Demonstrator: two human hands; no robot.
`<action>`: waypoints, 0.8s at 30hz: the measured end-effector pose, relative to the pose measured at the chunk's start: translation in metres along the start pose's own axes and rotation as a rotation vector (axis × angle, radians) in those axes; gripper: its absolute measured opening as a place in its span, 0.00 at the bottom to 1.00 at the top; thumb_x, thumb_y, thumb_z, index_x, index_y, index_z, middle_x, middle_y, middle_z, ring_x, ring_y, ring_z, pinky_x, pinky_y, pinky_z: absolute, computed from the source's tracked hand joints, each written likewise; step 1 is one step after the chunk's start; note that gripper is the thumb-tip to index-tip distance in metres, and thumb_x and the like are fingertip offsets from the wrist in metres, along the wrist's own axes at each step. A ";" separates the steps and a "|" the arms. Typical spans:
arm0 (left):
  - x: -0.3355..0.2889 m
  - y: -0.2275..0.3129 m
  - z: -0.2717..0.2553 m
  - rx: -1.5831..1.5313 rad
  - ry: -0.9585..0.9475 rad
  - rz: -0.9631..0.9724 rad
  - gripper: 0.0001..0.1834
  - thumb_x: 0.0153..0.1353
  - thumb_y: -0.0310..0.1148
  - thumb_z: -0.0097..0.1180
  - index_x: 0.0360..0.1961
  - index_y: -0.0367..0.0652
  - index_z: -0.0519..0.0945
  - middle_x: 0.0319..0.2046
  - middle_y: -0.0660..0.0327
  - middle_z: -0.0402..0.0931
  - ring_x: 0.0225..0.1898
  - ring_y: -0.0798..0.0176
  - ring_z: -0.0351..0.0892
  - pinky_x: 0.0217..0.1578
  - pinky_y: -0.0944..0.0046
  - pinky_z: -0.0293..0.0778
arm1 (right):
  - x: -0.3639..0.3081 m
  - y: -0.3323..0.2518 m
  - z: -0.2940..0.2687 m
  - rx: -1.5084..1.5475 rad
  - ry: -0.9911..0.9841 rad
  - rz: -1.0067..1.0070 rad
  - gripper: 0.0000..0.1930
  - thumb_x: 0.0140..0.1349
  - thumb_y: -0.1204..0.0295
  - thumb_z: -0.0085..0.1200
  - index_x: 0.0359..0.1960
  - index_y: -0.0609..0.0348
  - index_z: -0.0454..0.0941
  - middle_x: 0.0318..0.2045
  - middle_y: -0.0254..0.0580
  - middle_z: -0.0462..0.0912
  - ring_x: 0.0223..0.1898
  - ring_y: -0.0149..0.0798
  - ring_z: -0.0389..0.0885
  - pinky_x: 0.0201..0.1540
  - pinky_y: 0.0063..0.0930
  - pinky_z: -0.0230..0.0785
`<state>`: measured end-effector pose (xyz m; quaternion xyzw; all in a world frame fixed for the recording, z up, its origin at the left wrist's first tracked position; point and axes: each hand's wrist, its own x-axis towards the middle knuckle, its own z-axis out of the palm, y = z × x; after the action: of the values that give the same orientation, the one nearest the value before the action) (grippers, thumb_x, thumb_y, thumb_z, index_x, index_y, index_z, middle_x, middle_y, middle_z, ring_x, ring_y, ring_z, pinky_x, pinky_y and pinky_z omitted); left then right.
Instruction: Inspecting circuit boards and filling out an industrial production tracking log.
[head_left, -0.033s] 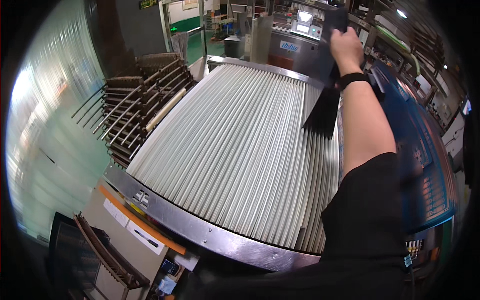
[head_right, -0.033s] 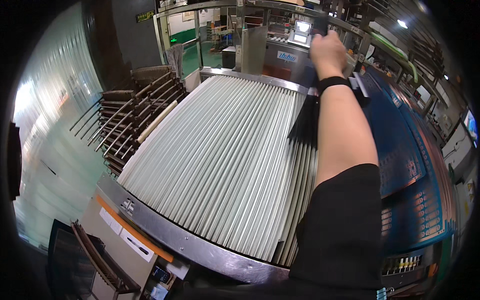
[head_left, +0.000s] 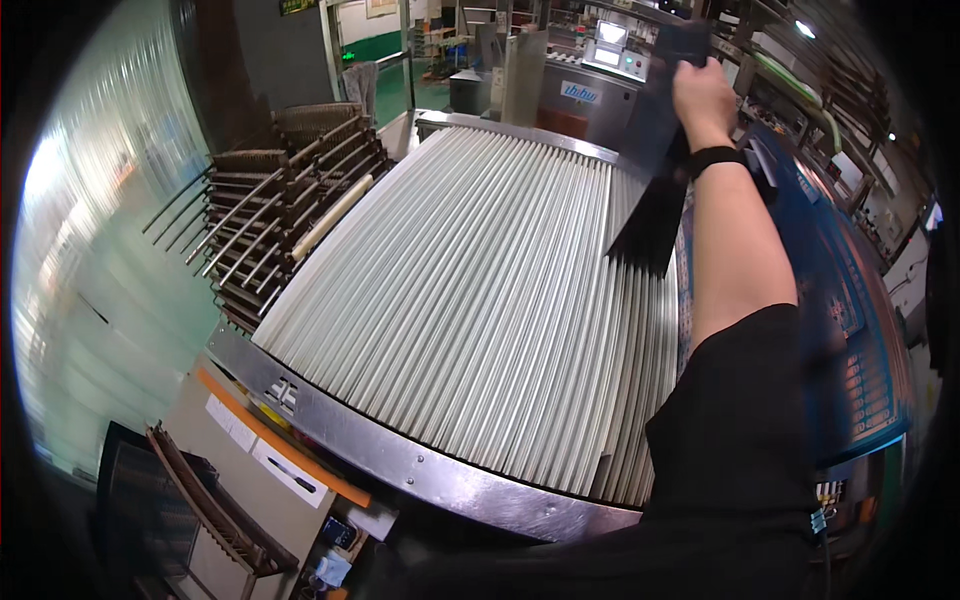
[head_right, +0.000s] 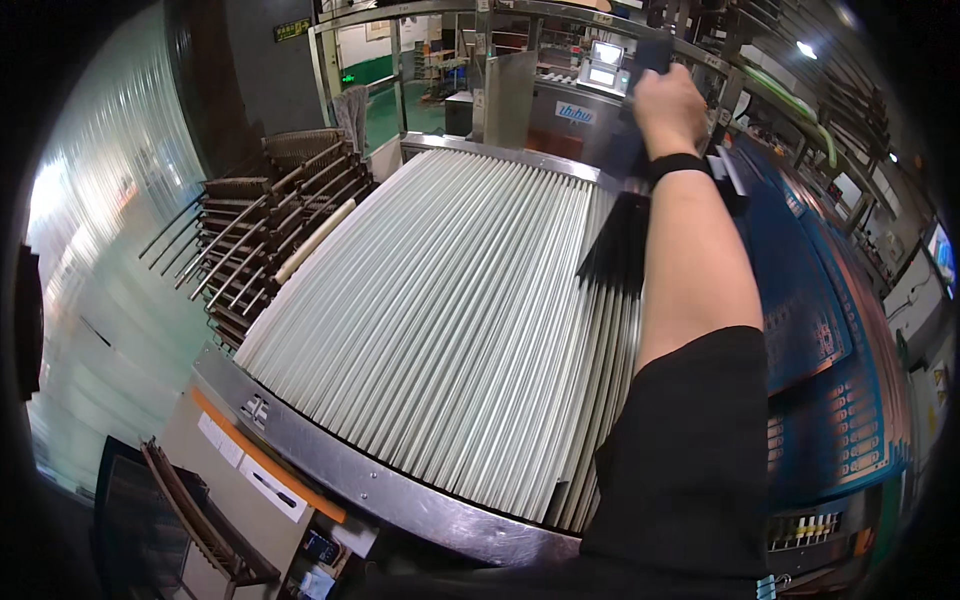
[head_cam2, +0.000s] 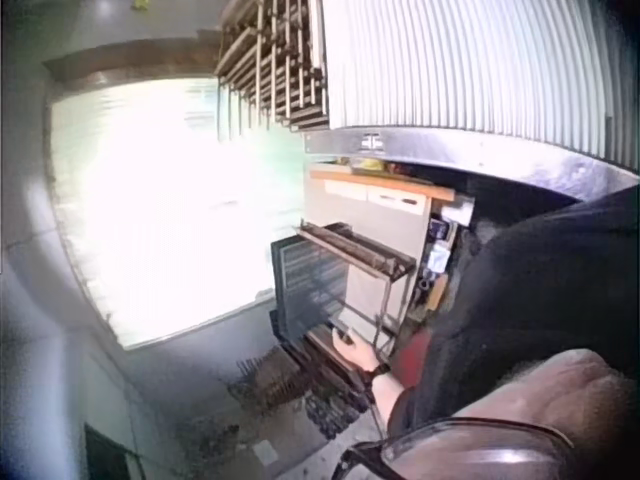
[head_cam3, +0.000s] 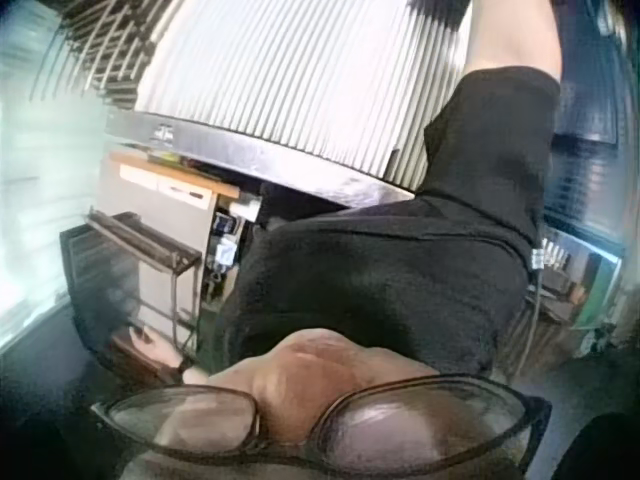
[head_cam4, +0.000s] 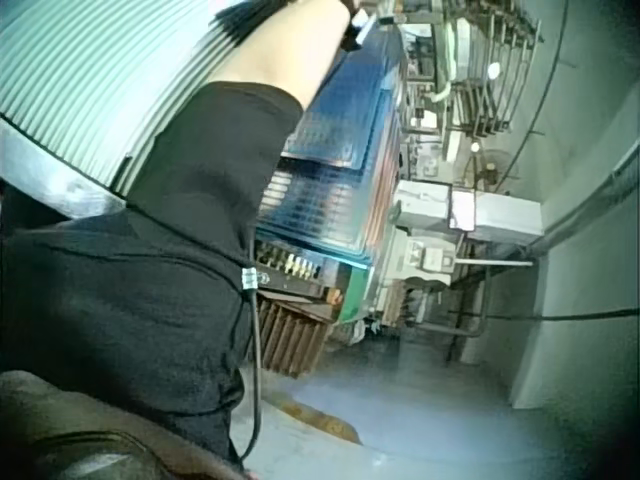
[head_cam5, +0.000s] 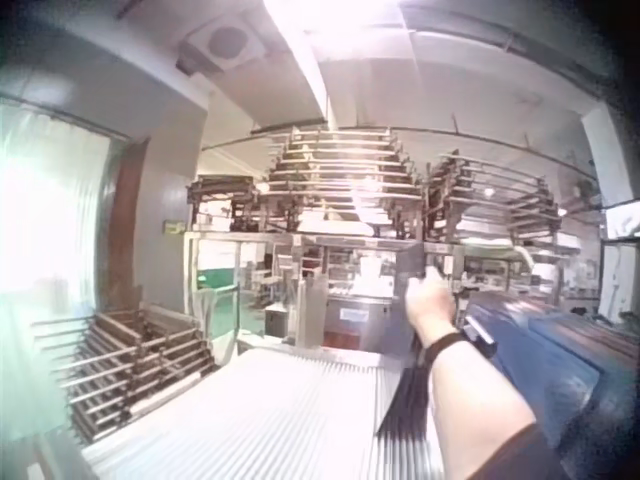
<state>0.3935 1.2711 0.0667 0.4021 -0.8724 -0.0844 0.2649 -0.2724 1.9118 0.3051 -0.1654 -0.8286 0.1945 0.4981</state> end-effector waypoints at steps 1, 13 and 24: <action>-0.002 -0.010 0.011 -0.037 -0.032 -0.048 0.22 0.70 0.34 0.58 0.60 0.33 0.75 0.56 0.44 0.77 0.55 0.49 0.78 0.57 0.55 0.73 | 0.000 -0.011 -0.001 -0.039 0.045 -0.021 0.22 0.65 0.54 0.50 0.53 0.56 0.79 0.51 0.58 0.83 0.55 0.59 0.81 0.57 0.51 0.72; 0.025 0.008 0.032 -0.145 -0.150 -0.061 0.19 0.72 0.33 0.56 0.57 0.31 0.78 0.54 0.47 0.80 0.56 0.52 0.78 0.59 0.58 0.71 | -0.020 0.007 -0.012 -0.046 0.113 -0.137 0.16 0.64 0.54 0.53 0.43 0.51 0.83 0.42 0.54 0.86 0.47 0.58 0.84 0.52 0.51 0.74; 0.059 0.136 0.077 -0.378 -0.285 0.141 0.19 0.70 0.30 0.56 0.58 0.32 0.76 0.52 0.48 0.81 0.54 0.54 0.80 0.56 0.59 0.74 | 0.032 0.021 -0.023 -0.135 0.149 -0.098 0.21 0.59 0.53 0.53 0.42 0.58 0.84 0.43 0.56 0.86 0.50 0.61 0.82 0.54 0.49 0.73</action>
<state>0.2316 1.3121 0.0736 0.2675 -0.8955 -0.2834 0.2149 -0.2647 1.9485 0.3285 -0.1721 -0.8077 0.1008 0.5548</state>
